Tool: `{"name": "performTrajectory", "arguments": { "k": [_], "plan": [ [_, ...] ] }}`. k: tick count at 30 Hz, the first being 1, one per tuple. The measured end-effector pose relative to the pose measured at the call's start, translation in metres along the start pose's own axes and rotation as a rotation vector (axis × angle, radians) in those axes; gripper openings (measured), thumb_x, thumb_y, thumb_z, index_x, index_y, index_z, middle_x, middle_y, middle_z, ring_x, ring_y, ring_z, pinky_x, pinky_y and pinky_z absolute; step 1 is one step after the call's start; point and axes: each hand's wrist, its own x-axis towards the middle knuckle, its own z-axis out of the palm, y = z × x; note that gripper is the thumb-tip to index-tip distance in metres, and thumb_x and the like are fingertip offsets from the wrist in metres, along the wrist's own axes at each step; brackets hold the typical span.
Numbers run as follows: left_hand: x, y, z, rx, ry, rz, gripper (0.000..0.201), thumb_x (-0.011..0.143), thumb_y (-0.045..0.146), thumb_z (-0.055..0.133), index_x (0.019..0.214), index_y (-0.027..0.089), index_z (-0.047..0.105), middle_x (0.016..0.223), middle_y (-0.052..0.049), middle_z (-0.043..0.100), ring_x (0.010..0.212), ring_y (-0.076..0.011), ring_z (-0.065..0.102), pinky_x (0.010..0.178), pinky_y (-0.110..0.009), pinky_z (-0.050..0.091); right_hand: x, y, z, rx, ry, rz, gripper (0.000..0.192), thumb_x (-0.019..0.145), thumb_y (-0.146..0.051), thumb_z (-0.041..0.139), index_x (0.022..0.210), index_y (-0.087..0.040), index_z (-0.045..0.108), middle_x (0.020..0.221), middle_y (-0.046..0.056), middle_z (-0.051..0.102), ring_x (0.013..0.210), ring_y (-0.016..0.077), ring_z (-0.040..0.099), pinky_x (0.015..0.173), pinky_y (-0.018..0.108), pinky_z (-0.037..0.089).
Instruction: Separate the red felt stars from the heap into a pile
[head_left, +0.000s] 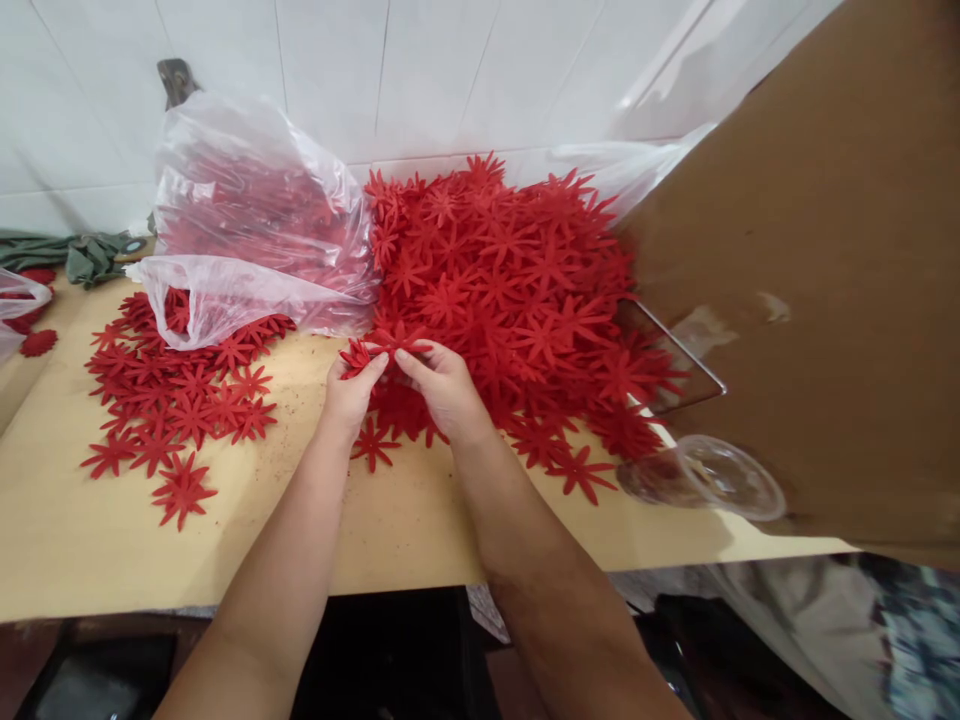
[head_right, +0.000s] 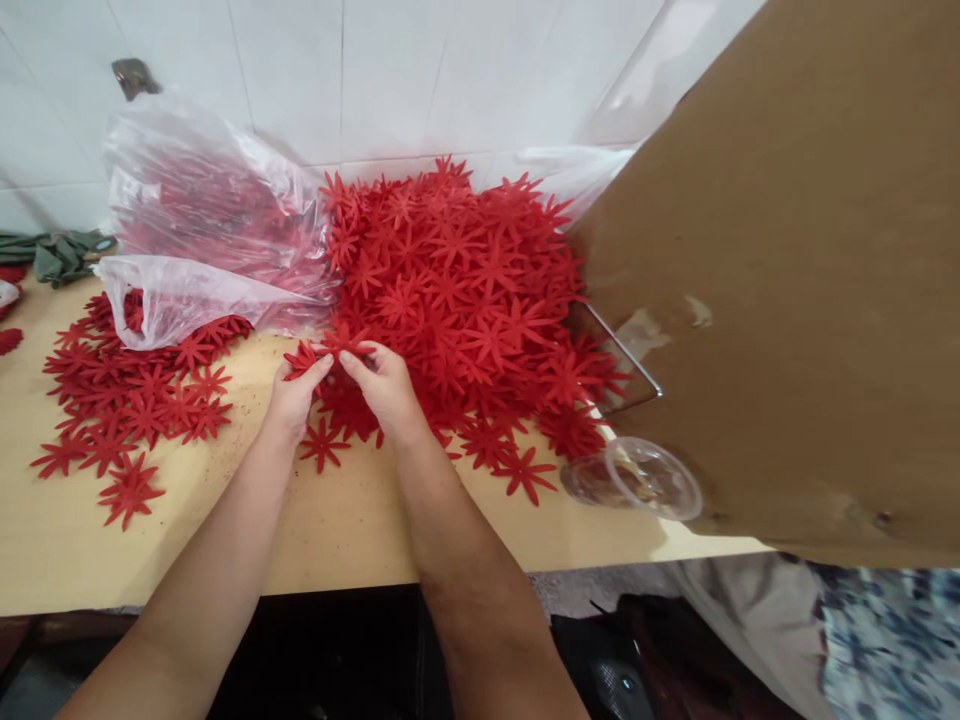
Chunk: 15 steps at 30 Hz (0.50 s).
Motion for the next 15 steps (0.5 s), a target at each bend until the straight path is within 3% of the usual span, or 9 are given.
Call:
{"name": "performTrajectory", "arguments": {
  "k": [3,10,15],
  "plan": [
    [0.0005,-0.0026,-0.0002,0.025,-0.023,-0.003,0.020,0.052,0.019,0.071,0.068,0.015,0.060,0.066,0.003,0.061,0.063,-0.0070,0.054,0.073,-0.025,0.043,0.0026,0.0005,-0.0029,0.040,0.054,0.024,0.026,0.056,-0.039,0.069,0.067,-0.020,0.056,0.059,-0.006,0.057,0.054,0.0073,0.052,0.059,0.023,0.045],
    [0.0015,-0.0004,-0.0012,0.053,0.040,0.042,0.015,0.055,0.017,0.068,0.068,0.016,0.060,0.066,0.004,0.060,0.066,-0.0061,0.054,0.075,-0.023,0.042,0.0027,-0.0037,-0.0031,0.067,0.050,0.014,0.025,0.047,-0.021,0.072,0.068,-0.019,0.059,0.068,-0.005,0.061,0.062,0.0068,0.055,0.064,0.021,0.044],
    [0.0002,0.0019,-0.0009,0.050,0.015,0.011,0.019,0.054,0.021,0.069,0.070,0.016,0.060,0.066,0.003,0.060,0.063,-0.0076,0.055,0.073,-0.025,0.043,0.0031,-0.0029,-0.0042,0.030,0.025,0.016,0.022,0.056,-0.033,0.069,0.068,-0.018,0.058,0.061,-0.005,0.058,0.056,0.0074,0.052,0.060,0.023,0.043]
  ]
}}
